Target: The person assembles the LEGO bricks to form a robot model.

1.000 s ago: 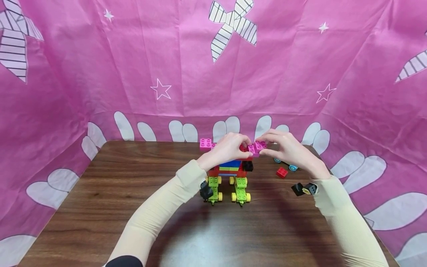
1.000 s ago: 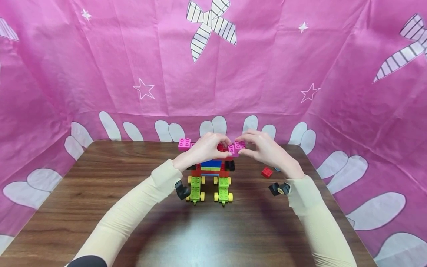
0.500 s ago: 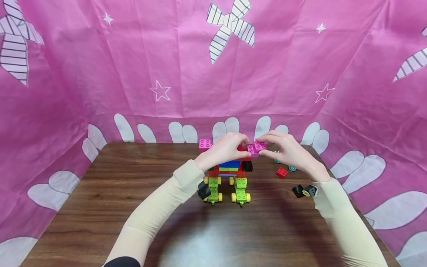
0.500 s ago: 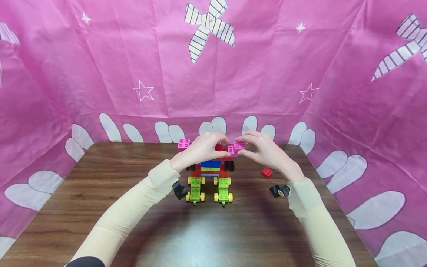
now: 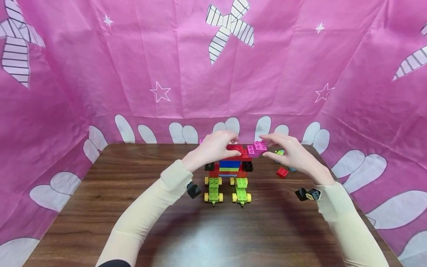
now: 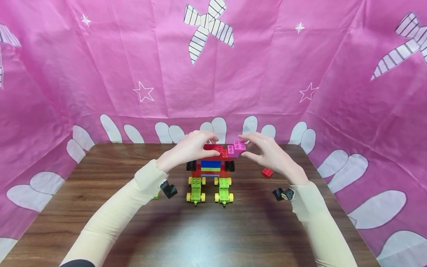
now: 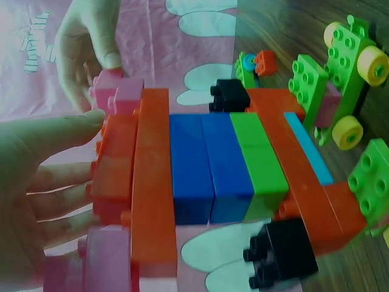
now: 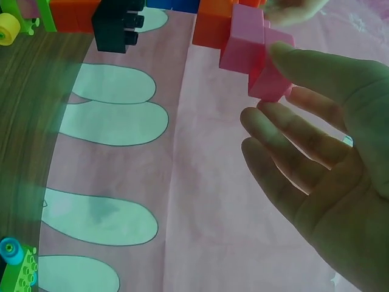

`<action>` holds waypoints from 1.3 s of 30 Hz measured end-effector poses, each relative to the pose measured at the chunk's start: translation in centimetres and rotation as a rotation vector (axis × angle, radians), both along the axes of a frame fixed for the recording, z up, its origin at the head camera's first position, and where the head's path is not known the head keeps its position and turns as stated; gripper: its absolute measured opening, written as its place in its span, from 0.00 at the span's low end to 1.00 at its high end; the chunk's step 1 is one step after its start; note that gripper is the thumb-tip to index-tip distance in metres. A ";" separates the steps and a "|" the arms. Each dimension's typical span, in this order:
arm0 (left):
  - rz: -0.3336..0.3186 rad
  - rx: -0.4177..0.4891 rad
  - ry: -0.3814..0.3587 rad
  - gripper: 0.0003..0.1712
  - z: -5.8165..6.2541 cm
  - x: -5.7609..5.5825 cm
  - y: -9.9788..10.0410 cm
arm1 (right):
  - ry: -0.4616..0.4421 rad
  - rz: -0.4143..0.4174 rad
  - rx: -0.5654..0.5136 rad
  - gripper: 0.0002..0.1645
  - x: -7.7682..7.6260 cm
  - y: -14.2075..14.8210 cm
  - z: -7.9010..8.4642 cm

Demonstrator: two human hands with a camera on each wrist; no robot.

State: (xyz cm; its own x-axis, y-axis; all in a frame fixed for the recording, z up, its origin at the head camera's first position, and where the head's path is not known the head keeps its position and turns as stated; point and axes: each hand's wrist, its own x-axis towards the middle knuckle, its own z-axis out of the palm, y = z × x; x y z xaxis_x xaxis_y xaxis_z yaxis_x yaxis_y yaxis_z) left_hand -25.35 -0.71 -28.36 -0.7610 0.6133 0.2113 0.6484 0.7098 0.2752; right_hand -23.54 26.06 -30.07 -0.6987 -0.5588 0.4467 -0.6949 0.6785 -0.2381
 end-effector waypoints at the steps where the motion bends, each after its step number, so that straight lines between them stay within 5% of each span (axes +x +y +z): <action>1: 0.003 0.003 -0.001 0.24 0.0 0.0 -0.3 | -0.005 -0.008 0.000 0.36 0.0 0.1 0.0; 8: 0.003 0.032 -0.004 0.25 0.4 0.2 -2.7 | -0.047 -0.077 -0.003 0.33 -0.2 1.4 -1.2; 18: -0.006 0.120 -0.016 0.26 0.8 0.5 -6.5 | -0.062 -0.131 0.019 0.27 -0.5 4.7 -6.1; 22: -0.015 0.124 0.000 0.27 0.5 0.4 -7.2 | -0.070 -0.170 0.038 0.25 -0.4 6.2 -8.2; 29: -0.003 0.135 -0.009 0.27 0.0 0.3 -8.2 | -0.211 -0.234 0.122 0.24 -0.4 8.0 -11.0; 39: 0.005 0.191 -0.037 0.30 -1.0 0.1 -9.1 | -0.270 -0.237 0.131 0.29 -0.3 8.7 -13.0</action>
State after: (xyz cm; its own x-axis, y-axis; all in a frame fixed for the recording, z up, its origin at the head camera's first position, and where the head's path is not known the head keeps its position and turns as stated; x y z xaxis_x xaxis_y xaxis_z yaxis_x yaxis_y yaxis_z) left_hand -25.29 -9.83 -29.39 -0.7735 0.5608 0.2952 0.6318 0.6459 0.4284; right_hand -23.83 34.72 -43.05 -0.8981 -0.4081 0.1637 -0.4392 0.8497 -0.2917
